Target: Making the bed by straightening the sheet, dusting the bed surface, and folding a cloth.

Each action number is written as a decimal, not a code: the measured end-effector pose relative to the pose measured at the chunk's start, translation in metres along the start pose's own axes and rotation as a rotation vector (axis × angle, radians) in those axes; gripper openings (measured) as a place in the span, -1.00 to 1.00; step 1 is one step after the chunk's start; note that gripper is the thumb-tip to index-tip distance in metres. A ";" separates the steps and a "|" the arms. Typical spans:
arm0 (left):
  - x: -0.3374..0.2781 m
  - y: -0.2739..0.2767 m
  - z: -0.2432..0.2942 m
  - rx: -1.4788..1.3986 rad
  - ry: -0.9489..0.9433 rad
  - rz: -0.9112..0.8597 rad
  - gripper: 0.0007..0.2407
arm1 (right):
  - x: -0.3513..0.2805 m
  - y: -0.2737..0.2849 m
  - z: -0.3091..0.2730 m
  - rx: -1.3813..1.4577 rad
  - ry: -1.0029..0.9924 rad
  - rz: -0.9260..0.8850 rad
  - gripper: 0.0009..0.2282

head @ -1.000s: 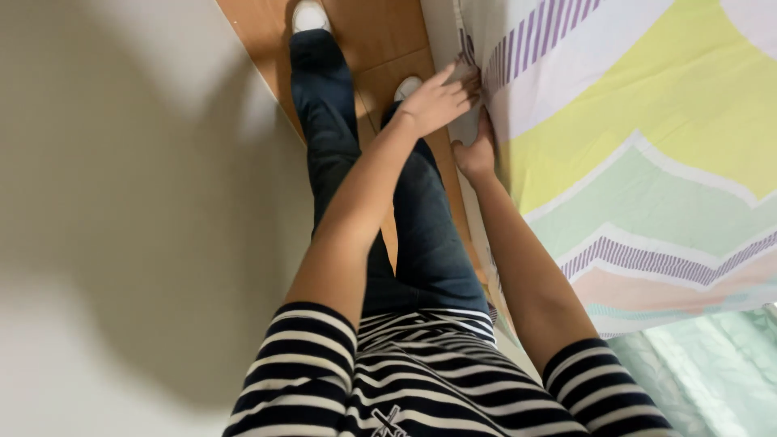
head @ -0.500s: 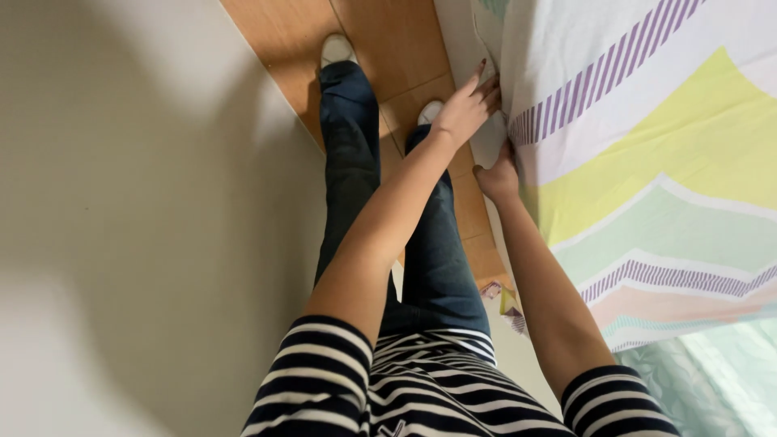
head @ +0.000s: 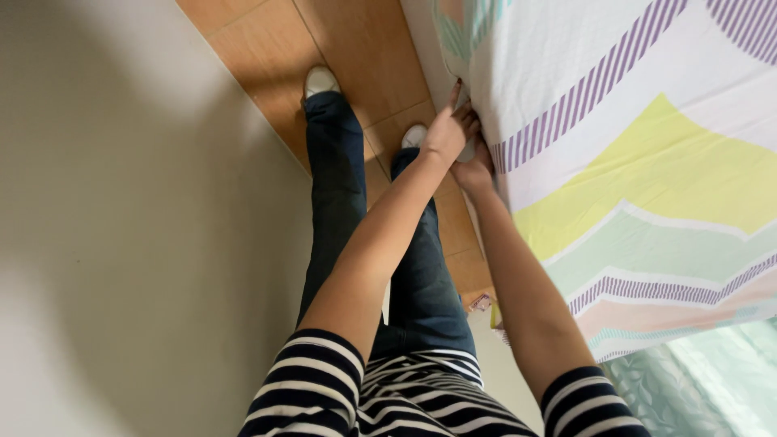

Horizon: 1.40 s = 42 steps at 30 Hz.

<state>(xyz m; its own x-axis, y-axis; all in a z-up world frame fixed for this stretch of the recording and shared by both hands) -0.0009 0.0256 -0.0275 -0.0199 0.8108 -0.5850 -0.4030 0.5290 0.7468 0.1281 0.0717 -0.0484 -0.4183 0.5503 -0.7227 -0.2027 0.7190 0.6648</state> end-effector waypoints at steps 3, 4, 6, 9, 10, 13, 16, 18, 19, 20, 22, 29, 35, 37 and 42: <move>0.015 0.008 0.002 -0.005 0.045 -0.014 -0.54 | -0.003 0.033 -0.031 0.084 -0.034 -0.207 -0.03; 0.014 0.006 -0.002 -0.005 0.036 -0.015 -0.54 | -0.003 0.027 -0.021 0.086 -0.043 -0.204 -0.03; 0.006 0.000 -0.007 -0.026 -0.007 0.019 -0.59 | -0.009 0.012 -0.003 0.014 0.051 -0.154 -0.05; -0.026 -0.021 -0.022 0.065 -0.178 0.023 -0.63 | -0.049 0.016 -0.022 0.017 0.157 -0.021 -0.11; -0.030 -0.027 -0.031 0.074 -0.186 0.028 -0.63 | -0.047 0.015 -0.030 0.022 0.152 -0.010 -0.11; -0.066 -0.038 -0.041 0.098 -0.273 0.134 -0.63 | -0.054 0.010 -0.044 0.014 0.219 0.116 -0.18; -0.095 -0.019 -0.080 0.101 -0.108 0.358 -0.55 | -0.023 0.005 -0.067 -0.016 0.343 0.222 -0.25; -0.115 0.004 -0.110 0.177 0.068 0.427 -0.49 | -0.013 0.012 -0.087 -0.051 0.295 0.259 -0.24; -0.122 0.010 -0.116 0.174 0.065 0.424 -0.49 | -0.019 0.016 -0.102 -0.052 0.291 0.256 -0.24; -0.126 0.018 -0.125 0.166 0.089 0.450 -0.48 | -0.020 0.023 -0.116 -0.057 0.208 0.239 -0.20; -0.121 0.031 -0.139 0.165 0.116 0.483 -0.46 | -0.015 0.033 -0.135 -0.061 0.131 0.229 -0.15; -0.063 0.061 -0.161 0.224 -0.063 0.442 -0.54 | 0.031 0.037 -0.110 -0.122 -0.020 0.020 -0.11; -0.033 0.059 -0.163 0.378 -0.091 0.222 -0.63 | 0.022 0.069 -0.154 -0.192 -0.019 -0.210 -0.11; -0.028 0.057 -0.162 0.372 -0.081 0.162 -0.63 | 0.009 0.072 -0.172 -0.182 -0.066 -0.223 -0.15; -0.039 0.072 -0.166 0.432 -0.019 0.192 -0.60 | 0.018 0.047 -0.172 -0.038 0.061 0.170 -0.24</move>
<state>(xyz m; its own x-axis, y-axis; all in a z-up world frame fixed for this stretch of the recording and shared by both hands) -0.1812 -0.0093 -0.0038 -0.0387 0.9064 -0.4207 0.0242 0.4217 0.9064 -0.0416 0.0420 0.0021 -0.5017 0.6353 -0.5871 -0.1568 0.6006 0.7840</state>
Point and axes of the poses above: each hand's wrist, its own x-axis towards the middle knuckle, its own y-axis out of the back of the hand, z = x × y, the point moved 2 cm from there along x, towards the middle knuckle, and after that the axes turned 6 degrees about -x, right-handed, at the moved point
